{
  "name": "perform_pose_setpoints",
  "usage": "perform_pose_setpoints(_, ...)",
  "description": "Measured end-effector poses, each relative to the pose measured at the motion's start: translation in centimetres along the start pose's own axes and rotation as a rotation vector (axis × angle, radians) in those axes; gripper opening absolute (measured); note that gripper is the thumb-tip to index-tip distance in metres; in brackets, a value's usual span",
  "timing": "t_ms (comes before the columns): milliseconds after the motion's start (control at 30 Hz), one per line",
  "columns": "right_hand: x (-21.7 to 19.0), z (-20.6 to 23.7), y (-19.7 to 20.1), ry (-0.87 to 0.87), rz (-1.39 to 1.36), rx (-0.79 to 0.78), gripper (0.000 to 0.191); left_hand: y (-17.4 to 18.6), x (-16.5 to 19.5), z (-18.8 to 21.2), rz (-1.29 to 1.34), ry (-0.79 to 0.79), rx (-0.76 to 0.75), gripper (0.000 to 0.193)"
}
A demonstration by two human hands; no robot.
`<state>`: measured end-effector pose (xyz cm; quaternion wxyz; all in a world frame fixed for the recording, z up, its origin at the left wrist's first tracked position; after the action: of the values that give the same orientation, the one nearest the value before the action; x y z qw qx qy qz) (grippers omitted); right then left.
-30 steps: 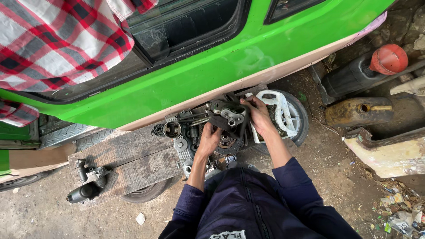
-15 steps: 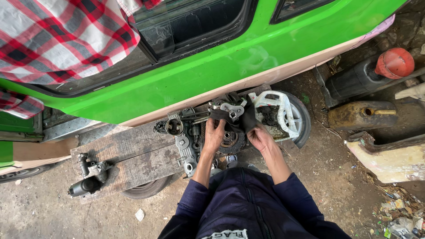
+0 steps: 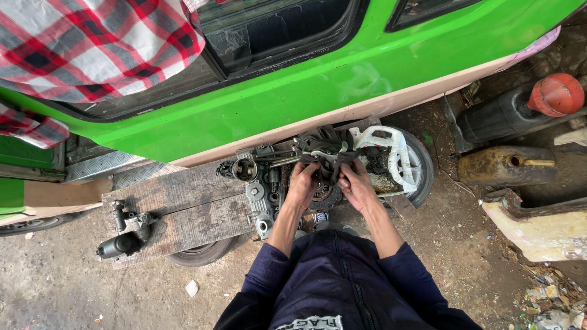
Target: The person cleans several disassembled engine components laid out on a wooden plank. They wipe a clutch assembly and a metal housing with a dark cloth, then place the cleaned parts back on the plank.
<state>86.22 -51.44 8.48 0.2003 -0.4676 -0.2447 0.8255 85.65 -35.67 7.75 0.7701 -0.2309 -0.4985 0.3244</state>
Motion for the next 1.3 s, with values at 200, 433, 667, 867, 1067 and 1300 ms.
perform_pose_setpoints(200, -1.0, 0.7, -0.3, 0.028, -0.018, 0.044, 0.026, -0.7, 0.8, 0.4, -0.018, 0.014, -0.075, 0.018)
perform_pose_setpoints(433, -1.4, 0.8, -0.3, 0.055, -0.085, 0.048, 0.028, -1.1, 1.0, 0.5, -0.036, 0.075, -0.135, 0.021)
perform_pose_setpoints(667, -0.7, 0.3, 1.0, -0.032, -0.183, -0.039, 0.036, -2.4, 2.4, 2.3, -0.116, 0.003, -0.336, 0.026)
perform_pose_setpoints(867, -0.5, 0.4, 1.2, 0.012, 0.020, 0.023, 0.051, -1.9, 2.7, 2.2, -0.555, -0.154, -0.080, 0.010)
perform_pose_setpoints(1067, -1.6, -0.3, 0.9, 0.202, 0.667, 0.048, 0.053, -0.9, 2.2, 1.4, -0.684, -0.227, -0.047, 0.017)
perform_pose_setpoints(1300, -0.7, -1.2, 4.1, 0.150, 0.315, -0.210, 0.046, -0.5, 1.2, 1.9, -0.110, -0.068, -0.216, 0.025)
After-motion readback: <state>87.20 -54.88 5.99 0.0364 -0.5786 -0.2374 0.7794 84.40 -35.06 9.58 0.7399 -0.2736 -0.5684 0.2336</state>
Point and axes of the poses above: each hand's wrist, its own z-axis away from the middle knuckle, its own y-axis out of the back of the hand, x = y × z, the point moved 6 cm from there along -z, towards the middle knuckle, and after that the axes turned 4 degrees about -z, right-handed, at the moved point
